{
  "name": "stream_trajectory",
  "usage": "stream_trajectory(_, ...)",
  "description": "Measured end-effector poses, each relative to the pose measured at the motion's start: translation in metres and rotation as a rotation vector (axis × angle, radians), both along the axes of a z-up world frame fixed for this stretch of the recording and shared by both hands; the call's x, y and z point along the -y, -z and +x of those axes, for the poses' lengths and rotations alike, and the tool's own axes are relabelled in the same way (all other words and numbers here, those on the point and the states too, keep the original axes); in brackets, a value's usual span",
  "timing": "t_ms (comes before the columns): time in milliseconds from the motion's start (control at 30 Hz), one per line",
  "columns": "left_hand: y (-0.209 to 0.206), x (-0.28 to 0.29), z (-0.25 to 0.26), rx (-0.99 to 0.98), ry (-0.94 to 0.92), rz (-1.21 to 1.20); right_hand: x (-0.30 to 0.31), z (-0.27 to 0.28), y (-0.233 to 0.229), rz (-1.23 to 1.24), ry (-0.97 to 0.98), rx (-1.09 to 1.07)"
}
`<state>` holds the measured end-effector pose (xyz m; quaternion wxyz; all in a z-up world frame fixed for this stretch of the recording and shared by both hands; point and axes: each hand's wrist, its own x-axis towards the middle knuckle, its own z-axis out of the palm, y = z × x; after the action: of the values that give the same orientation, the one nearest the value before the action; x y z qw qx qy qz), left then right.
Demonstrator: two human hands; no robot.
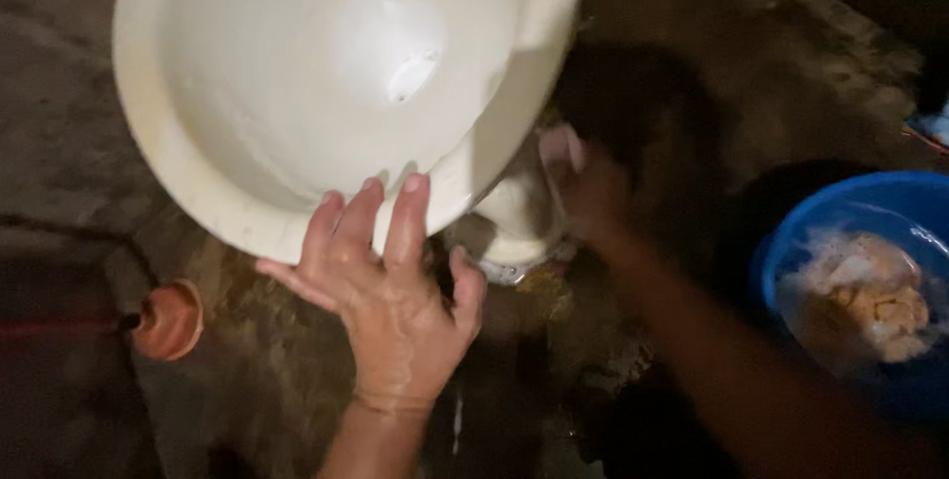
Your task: The person scrubs the inside and outside of a white pedestal sink or toilet bowl using a sponge and a brush. They rinse the fixture with water from a blue scoop and apply cleaning powder from a packet.
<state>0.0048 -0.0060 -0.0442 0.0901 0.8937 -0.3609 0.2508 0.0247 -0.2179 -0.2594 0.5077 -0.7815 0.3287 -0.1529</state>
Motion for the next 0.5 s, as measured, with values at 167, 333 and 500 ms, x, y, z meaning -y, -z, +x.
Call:
stream_trajectory(167,-0.001,0.005,0.0,-0.002,-0.013,-0.019,-0.047,-0.056,0.023,0.014,0.009,0.025)
stream_trajectory(333,-0.006,0.007,-0.007,-0.043,0.012,-0.054,-0.01,-0.005,0.011,-0.016,-0.035,0.041)
stream_trajectory(500,-0.012,0.012,-0.008,-0.056,0.0,-0.051,0.027,0.025,-0.01,-0.019,-0.033,0.045)
